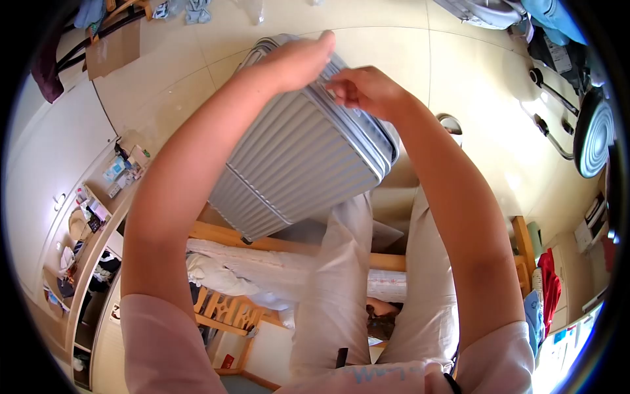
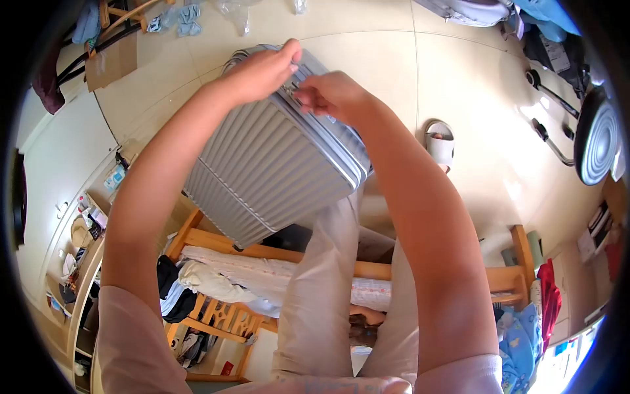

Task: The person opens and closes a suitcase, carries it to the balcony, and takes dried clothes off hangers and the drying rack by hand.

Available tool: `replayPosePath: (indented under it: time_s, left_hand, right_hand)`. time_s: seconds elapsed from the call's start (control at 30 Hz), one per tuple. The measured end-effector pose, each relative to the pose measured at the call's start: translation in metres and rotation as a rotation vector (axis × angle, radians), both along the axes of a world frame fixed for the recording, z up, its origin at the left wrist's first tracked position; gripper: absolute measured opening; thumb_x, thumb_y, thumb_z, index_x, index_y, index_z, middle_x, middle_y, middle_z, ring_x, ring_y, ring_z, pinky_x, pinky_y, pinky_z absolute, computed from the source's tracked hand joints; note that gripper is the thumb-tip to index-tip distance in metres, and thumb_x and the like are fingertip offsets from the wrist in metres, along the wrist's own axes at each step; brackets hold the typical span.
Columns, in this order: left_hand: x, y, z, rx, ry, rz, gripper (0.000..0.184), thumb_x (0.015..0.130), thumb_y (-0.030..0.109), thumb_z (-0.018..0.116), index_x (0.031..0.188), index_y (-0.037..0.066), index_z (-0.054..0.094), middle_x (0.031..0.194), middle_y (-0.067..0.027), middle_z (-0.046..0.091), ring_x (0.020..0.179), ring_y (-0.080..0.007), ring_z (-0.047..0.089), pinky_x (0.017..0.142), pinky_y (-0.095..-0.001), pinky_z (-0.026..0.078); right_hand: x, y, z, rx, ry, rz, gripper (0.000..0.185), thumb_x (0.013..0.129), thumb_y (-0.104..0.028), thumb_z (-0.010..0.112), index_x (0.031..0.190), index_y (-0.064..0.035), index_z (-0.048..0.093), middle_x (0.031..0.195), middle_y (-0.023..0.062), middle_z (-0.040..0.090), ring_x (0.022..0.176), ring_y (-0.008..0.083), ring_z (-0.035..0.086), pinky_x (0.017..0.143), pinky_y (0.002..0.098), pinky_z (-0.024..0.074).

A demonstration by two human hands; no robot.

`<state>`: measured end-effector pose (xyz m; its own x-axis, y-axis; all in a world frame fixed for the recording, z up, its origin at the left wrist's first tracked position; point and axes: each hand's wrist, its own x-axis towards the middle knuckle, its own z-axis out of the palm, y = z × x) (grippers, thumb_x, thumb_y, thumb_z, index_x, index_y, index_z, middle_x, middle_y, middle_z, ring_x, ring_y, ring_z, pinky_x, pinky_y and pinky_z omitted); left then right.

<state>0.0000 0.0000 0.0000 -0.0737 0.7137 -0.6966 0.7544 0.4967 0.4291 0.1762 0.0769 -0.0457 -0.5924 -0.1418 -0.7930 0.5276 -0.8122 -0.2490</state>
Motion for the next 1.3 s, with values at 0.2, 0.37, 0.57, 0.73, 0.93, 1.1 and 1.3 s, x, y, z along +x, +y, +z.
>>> replayPosePath:
  time_s: [0.2,0.37,0.57,0.73,0.93,1.1,1.3]
  left_hand:
    - [0.105,-0.023,0.027,-0.353,-0.269,0.116,0.041,0.103,0.039,0.031,0.112,0.004,0.05,0.094,-0.0261,0.067,0.098,-0.041,0.065,0.084,-0.0487,0.051]
    - [0.152,-0.024,0.012,-0.029,-0.063,-0.196,0.042,0.093,0.044,0.058,0.11,0.006,0.061,0.094,-0.0159,0.071,0.102,-0.0317,0.065,0.087,-0.047,0.048]
    - [0.187,-0.05,-0.002,-0.265,0.29,-0.392,0.05,0.094,0.04,0.055,0.134,0.009,0.059,0.134,-0.0099,0.058,0.127,-0.0261,0.05,0.112,-0.0542,0.026]
    - [0.214,-0.047,-0.003,-0.283,0.453,-0.328,0.043,0.096,0.031,0.051,0.133,0.011,0.061,0.13,-0.0086,0.059,0.129,-0.0281,0.047,0.115,-0.056,0.024]
    - [0.214,-0.043,-0.012,-0.315,0.406,-0.36,0.031,0.094,0.027,0.056,0.12,0.019,0.073,0.125,0.0021,0.059,0.122,-0.0201,0.045,0.107,-0.045,0.026]
    - [0.218,-0.059,-0.008,-0.29,0.44,-0.368,0.032,0.092,0.032,0.058,0.118,0.022,0.074,0.133,0.0043,0.054,0.129,-0.0199,0.038,0.113,-0.0484,0.02]
    - [0.247,-0.078,-0.022,-0.266,0.483,-0.469,0.037,0.092,0.037,0.056,0.125,0.025,0.071,0.135,0.0028,0.053,0.134,-0.0211,0.035,0.119,-0.0519,0.012]
  right_hand:
    - [0.1,-0.042,0.001,-0.084,-0.163,-0.072,0.026,0.099,-0.018,0.055,0.09,0.004,0.064,0.064,0.0011,0.046,0.055,0.0123,0.041,0.051,0.0299,0.0333]
    - [0.168,-0.04,-0.028,0.241,-0.374,0.066,0.028,0.098,-0.026,0.052,0.11,-0.0058,0.067,0.083,0.0047,0.064,0.077,0.0159,0.062,0.071,0.0288,0.048]
    - [0.183,-0.07,-0.04,0.204,-0.304,0.214,0.036,0.098,-0.029,0.053,0.128,-0.0123,0.063,0.111,-0.0009,0.062,0.094,0.0118,0.058,0.083,0.0301,0.0464]
    - [0.169,-0.083,-0.042,0.32,-0.27,0.249,0.04,0.098,-0.026,0.049,0.131,-0.006,0.06,0.115,0.0057,0.065,0.1,0.0164,0.06,0.087,0.03,0.0482]
    - [0.153,-0.083,-0.035,0.422,-0.062,0.321,0.047,0.096,-0.023,0.051,0.137,0.0016,0.053,0.135,0.0207,0.06,0.123,0.0279,0.057,0.103,0.0356,0.0436]
    - [0.155,-0.094,-0.056,0.591,-0.068,0.471,0.052,0.089,-0.022,0.064,0.135,0.001,0.052,0.123,0.0247,0.065,0.115,0.0365,0.063,0.095,0.0413,0.049]
    - [0.15,-0.064,-0.052,0.852,0.114,1.057,0.038,0.086,-0.018,0.064,0.118,0.0018,0.056,0.105,0.0264,0.069,0.098,0.0444,0.066,0.085,0.0508,0.0525]
